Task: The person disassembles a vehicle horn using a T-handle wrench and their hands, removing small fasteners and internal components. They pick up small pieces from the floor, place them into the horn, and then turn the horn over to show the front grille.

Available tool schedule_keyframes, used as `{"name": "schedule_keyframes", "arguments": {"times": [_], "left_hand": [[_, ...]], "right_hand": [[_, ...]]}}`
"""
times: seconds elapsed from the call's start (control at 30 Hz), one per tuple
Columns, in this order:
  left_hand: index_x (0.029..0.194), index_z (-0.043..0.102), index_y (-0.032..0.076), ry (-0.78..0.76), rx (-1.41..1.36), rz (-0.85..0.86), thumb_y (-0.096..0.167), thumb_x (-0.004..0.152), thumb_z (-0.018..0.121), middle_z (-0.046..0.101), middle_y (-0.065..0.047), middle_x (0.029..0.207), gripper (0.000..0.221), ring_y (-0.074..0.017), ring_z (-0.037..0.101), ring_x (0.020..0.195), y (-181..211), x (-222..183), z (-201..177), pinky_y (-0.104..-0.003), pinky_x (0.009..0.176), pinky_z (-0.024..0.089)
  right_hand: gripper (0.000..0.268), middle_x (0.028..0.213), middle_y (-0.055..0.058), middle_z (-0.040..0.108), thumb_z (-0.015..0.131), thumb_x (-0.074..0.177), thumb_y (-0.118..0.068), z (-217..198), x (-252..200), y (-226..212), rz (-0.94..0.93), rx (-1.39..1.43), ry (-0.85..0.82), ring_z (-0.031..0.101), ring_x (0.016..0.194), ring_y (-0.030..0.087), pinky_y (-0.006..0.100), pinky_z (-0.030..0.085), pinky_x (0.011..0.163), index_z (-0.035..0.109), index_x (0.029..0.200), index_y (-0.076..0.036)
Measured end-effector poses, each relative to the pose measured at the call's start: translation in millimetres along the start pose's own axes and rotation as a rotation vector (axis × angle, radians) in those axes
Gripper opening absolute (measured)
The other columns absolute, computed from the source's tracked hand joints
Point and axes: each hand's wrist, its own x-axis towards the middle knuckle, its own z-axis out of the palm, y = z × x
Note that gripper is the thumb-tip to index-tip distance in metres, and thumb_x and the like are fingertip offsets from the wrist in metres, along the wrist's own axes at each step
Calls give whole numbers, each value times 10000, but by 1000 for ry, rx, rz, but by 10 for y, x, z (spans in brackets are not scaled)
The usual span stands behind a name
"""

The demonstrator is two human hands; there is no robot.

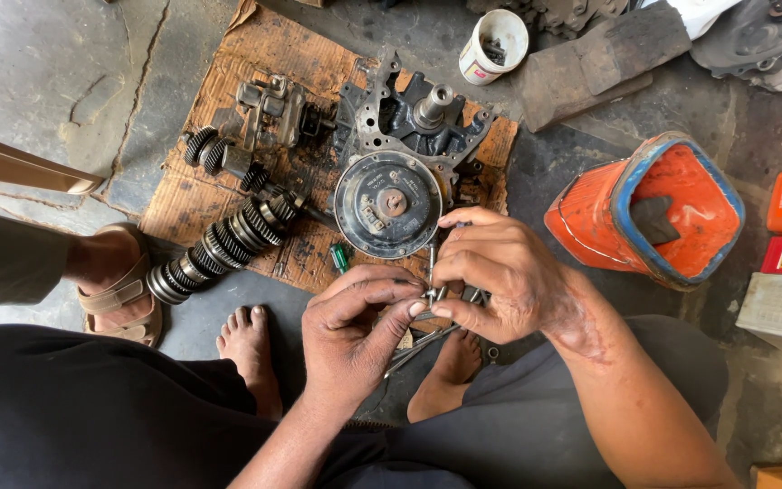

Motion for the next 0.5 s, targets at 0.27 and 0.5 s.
{"name": "schedule_keyframes", "arguments": {"times": [0.27,0.5], "left_hand": [[1059,753,-19,-26,-41,-102,-51,914,740,738,-108,1085,149,-154,704,976,-169,-32,-49,-257,845,581],[1170,664,-73,116,-461,-250,-36,1043,623,702,-253,1047,138,-342,709,975,-557,-106,-283,-426,903,608]], "right_hand": [[269,823,86,675,700,978,-315,30,-71,95,14,-145,-2,679,775,287,521,535,984,659,936,-53],[469,675,19,653,726,983,-534,-280,-245,142,-44,-496,32,608,595,211,432,501,760,751,1009,-67]]}}
